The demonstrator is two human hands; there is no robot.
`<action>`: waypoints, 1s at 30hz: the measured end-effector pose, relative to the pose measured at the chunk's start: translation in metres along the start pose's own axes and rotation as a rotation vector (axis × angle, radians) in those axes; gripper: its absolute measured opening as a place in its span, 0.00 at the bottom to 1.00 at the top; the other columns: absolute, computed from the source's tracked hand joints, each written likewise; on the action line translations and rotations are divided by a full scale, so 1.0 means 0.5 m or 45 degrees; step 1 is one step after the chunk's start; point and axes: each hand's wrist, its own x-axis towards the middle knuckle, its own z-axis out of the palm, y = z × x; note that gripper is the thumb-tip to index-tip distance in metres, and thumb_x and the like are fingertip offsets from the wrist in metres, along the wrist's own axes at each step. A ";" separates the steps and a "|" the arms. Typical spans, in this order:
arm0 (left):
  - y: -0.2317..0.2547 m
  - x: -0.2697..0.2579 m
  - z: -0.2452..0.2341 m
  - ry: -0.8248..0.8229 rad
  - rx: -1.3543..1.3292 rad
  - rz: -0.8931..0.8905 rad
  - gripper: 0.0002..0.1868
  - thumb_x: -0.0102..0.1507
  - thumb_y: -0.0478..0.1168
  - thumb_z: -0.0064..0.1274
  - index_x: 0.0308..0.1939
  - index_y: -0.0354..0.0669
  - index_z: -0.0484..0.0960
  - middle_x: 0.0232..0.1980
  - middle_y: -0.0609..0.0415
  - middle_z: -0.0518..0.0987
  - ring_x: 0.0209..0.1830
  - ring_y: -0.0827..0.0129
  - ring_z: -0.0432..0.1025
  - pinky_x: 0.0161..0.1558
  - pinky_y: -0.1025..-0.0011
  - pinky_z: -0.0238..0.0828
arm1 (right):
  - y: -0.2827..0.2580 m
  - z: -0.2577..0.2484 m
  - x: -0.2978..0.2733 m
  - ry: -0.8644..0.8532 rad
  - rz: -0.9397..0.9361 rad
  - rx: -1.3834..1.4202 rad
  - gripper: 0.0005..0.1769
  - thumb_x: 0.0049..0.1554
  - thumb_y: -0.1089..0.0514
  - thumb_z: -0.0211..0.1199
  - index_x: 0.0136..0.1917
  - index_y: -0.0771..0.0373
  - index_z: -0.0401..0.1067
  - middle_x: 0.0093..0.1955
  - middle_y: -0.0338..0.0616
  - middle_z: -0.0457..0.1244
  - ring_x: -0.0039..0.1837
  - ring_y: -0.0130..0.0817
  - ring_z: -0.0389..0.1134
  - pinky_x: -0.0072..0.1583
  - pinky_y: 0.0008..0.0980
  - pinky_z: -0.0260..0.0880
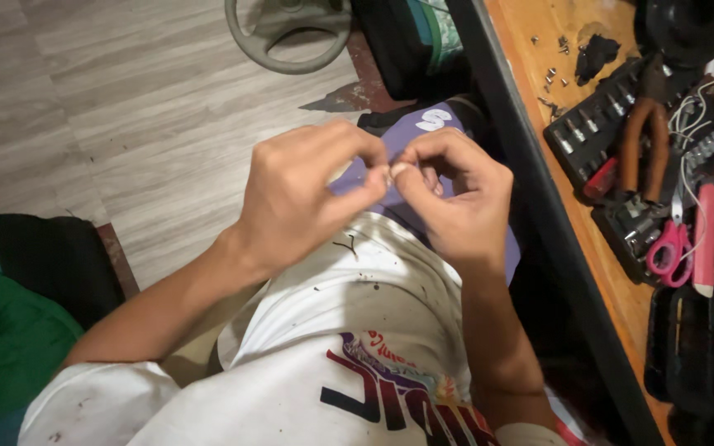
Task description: The person sits on the floor and uses pliers to strip the insulation from a small white wire. They then twist the exposed strands together with their fingers and place the pliers on the table.
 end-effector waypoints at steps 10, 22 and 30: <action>-0.007 0.001 0.012 -0.012 -0.587 -0.626 0.05 0.62 0.34 0.59 0.40 0.36 0.84 0.35 0.59 0.82 0.34 0.81 0.71 0.36 0.79 0.67 | -0.008 0.027 -0.024 0.136 -0.582 -0.379 0.16 0.56 0.72 0.74 0.57 0.69 0.74 0.57 0.49 0.67 0.53 0.31 0.68 0.49 0.23 0.69; -0.011 -0.005 0.021 -0.012 -0.789 -0.611 0.03 0.65 0.31 0.58 0.42 0.34 0.82 0.41 0.60 0.80 0.41 0.80 0.70 0.45 0.78 0.69 | 0.045 0.065 -0.037 0.330 -0.331 0.253 0.11 0.61 0.78 0.65 0.55 0.71 0.73 0.51 0.47 0.68 0.52 0.28 0.69 0.53 0.25 0.69; -0.005 -0.006 0.014 0.028 -0.948 -0.413 0.03 0.69 0.26 0.52 0.44 0.35 0.77 0.58 0.50 0.81 0.60 0.70 0.73 0.70 0.67 0.68 | 0.052 0.044 -0.028 0.204 0.073 0.633 0.08 0.60 0.76 0.63 0.52 0.70 0.73 0.51 0.42 0.67 0.52 0.23 0.67 0.56 0.22 0.68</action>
